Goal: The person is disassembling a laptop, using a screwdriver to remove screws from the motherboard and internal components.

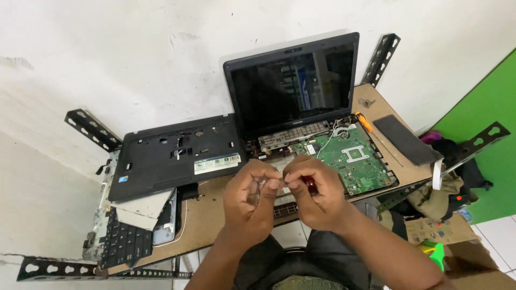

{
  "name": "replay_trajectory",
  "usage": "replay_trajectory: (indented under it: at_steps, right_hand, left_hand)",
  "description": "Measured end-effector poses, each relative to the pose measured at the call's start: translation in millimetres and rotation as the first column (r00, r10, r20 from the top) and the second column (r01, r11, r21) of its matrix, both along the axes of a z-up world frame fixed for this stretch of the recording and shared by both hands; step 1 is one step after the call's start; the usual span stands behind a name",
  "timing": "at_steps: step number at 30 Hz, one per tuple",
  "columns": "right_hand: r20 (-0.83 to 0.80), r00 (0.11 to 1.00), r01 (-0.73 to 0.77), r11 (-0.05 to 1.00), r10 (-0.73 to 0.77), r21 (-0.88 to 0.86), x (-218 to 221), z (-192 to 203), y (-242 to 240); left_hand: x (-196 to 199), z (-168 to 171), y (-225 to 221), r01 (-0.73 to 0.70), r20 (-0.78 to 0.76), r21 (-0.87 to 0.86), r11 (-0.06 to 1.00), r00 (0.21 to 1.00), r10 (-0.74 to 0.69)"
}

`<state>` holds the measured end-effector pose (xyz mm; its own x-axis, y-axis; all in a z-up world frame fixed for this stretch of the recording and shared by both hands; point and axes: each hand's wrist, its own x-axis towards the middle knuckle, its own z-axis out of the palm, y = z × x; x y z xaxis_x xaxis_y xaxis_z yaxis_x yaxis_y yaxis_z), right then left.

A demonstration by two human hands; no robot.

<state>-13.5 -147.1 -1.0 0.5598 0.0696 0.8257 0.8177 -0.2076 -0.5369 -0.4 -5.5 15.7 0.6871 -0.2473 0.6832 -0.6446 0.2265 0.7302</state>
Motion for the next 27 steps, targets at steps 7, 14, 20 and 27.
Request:
replay_trajectory:
  at_steps: [7,14,20,27]
  right_hand:
    - [0.075,0.992,0.093,0.984,-0.105,0.153,0,1,12]
    - [0.070,0.990,0.115,0.984,-0.126,0.138,3,-5,9]
    - [0.073,0.991,0.104,0.989,-0.111,0.101,5,0,10]
    - [0.071,0.994,0.091,0.986,-0.082,-0.136,7,11,3]
  left_hand:
    - [-5,8,-13,-0.167,0.130,-0.007,0.986,0.977,0.166]
    - [-4,4,-14,-0.187,0.104,0.005,0.982,0.977,0.186]
    - [-7,4,-10,-0.170,0.060,-0.005,0.985,0.984,0.170]
    - [-5,-24,28,-0.200,-0.141,-0.010,0.980,0.970,0.197]
